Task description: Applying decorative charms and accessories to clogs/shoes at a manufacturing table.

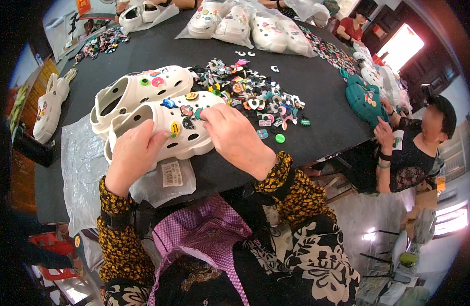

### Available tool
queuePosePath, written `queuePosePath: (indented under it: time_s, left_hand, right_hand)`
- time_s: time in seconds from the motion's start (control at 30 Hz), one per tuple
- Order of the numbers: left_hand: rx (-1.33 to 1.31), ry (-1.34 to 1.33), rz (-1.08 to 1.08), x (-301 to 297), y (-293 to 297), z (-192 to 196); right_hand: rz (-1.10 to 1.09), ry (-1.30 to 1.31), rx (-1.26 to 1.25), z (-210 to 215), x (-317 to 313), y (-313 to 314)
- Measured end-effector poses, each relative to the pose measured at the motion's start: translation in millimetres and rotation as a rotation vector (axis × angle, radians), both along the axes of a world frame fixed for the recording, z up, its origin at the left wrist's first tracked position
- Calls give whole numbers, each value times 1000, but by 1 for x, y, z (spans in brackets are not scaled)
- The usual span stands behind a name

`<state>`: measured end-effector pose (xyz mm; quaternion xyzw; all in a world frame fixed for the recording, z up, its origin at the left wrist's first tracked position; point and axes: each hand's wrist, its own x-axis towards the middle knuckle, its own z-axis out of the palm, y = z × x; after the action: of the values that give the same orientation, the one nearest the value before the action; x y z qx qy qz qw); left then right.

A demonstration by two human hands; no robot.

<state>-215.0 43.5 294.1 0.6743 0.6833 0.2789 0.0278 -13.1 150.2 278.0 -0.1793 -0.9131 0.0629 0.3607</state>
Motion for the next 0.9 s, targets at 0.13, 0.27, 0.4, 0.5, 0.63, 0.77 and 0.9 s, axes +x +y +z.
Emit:
queuePosePath:
  time_s: [0.13, 0.27, 0.4, 0.5, 0.63, 0.77, 0.9]
  left_hand:
    - [-14, 19, -5, 0, 0, 2]
    - [-18, 43, -16, -2, -1, 1]
    - [-12, 47, -14, -1, 0, 1]
    - [16, -16, -18, 0, 0, 1]
    - [2, -5, -6, 0, 1, 1]
    - [-8, 8, 7, 0, 1, -1]
    - [-17, 10, 11, 1, 2, 0]
  right_hand:
    - [-16, 27, -161, 5, 0, 1]
    - [7, 78, -321, 4, -3, 6]
    - [-3, 58, -387, 8, -3, 11]
    - [19, 14, -293, 10, -2, 11]
    - [-19, -12, -87, 11, 1, 11]
    - [-84, -76, -2, 15, 4, 8]
    - [-105, -147, 233, 12, 4, 6]
